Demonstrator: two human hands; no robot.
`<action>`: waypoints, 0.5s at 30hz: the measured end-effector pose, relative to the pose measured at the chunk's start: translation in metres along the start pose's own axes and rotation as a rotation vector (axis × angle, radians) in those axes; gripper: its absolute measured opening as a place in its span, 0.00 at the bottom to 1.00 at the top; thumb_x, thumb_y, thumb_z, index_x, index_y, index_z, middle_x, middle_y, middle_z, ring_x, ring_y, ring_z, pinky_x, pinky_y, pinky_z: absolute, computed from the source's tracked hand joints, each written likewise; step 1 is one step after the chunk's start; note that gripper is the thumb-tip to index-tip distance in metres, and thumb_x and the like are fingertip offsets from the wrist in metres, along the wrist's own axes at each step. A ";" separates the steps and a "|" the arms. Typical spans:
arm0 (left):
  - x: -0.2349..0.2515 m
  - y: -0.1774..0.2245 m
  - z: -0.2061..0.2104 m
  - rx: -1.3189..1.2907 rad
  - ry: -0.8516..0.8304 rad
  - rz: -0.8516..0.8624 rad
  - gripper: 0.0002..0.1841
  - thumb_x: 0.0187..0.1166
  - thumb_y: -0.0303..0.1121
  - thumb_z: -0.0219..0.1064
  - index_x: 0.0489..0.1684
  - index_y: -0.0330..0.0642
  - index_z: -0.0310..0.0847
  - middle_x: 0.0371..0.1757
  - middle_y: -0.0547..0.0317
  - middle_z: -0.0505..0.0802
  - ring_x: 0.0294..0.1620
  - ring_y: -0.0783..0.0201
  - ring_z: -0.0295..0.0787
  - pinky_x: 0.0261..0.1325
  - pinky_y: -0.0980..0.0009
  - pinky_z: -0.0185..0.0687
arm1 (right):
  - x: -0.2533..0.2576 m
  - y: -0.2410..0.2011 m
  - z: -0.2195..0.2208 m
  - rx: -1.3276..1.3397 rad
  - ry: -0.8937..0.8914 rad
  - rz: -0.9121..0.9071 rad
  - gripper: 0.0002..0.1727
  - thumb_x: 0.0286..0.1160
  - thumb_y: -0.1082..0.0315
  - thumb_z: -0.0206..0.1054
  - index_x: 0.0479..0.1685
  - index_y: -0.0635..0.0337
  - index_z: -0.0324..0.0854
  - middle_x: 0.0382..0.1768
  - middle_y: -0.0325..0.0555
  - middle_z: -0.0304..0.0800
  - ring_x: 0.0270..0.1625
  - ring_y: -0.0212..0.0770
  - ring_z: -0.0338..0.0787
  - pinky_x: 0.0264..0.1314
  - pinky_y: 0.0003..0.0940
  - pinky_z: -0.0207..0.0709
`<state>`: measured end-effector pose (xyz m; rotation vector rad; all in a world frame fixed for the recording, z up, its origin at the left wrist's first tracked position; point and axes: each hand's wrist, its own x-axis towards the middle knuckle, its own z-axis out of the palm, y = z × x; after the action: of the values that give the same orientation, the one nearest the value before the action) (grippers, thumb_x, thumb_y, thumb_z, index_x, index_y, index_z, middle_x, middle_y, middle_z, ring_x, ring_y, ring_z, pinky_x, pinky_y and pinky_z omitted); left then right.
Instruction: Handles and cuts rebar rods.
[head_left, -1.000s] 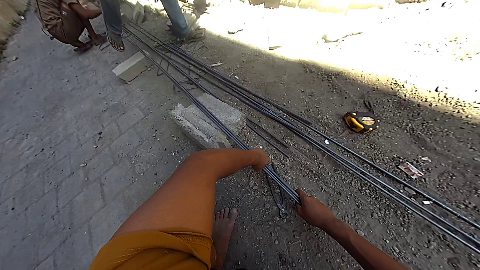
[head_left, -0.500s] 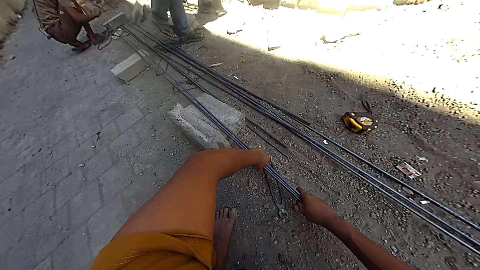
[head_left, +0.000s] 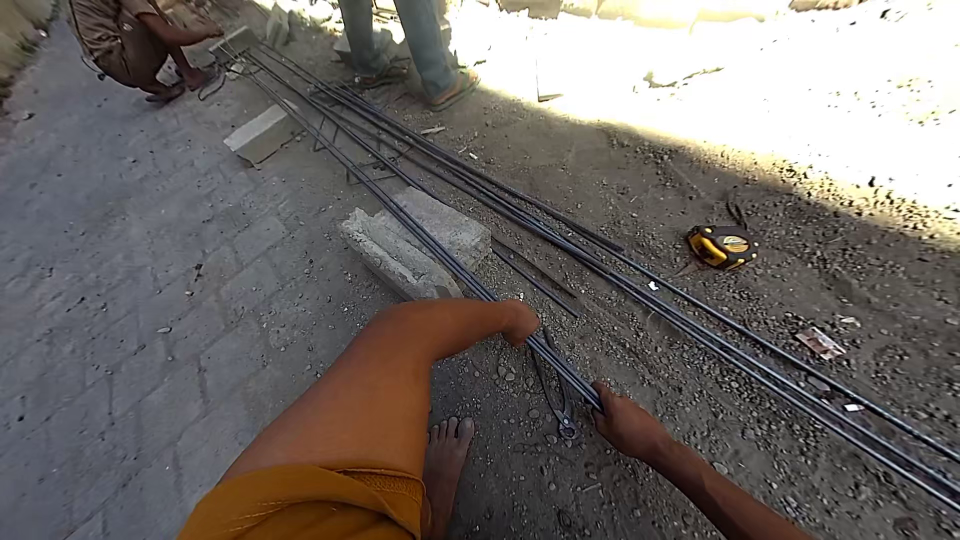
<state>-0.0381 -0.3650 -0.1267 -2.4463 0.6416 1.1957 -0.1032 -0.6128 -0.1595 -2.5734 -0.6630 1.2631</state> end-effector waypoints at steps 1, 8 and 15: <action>0.000 0.001 0.000 0.001 0.003 0.000 0.14 0.76 0.36 0.71 0.50 0.34 0.86 0.51 0.42 0.91 0.55 0.43 0.89 0.50 0.41 0.82 | 0.000 0.001 0.000 0.002 0.001 0.001 0.20 0.88 0.64 0.54 0.74 0.59 0.67 0.49 0.65 0.90 0.58 0.64 0.92 0.58 0.62 0.83; 0.001 0.003 -0.002 -0.005 -0.011 -0.013 0.13 0.77 0.36 0.71 0.48 0.33 0.86 0.51 0.42 0.91 0.55 0.43 0.89 0.50 0.42 0.81 | 0.001 0.003 0.001 0.010 0.006 -0.007 0.19 0.87 0.64 0.55 0.73 0.60 0.68 0.48 0.64 0.90 0.57 0.63 0.92 0.58 0.61 0.83; 0.001 0.004 -0.003 -0.009 -0.009 -0.015 0.14 0.76 0.36 0.71 0.48 0.33 0.87 0.52 0.42 0.91 0.57 0.43 0.89 0.51 0.40 0.81 | 0.000 0.004 0.001 0.025 0.003 -0.005 0.19 0.88 0.63 0.56 0.71 0.60 0.68 0.49 0.64 0.90 0.57 0.64 0.92 0.58 0.62 0.82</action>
<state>-0.0379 -0.3702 -0.1268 -2.4474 0.6148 1.2062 -0.1026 -0.6161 -0.1618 -2.5512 -0.6488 1.2580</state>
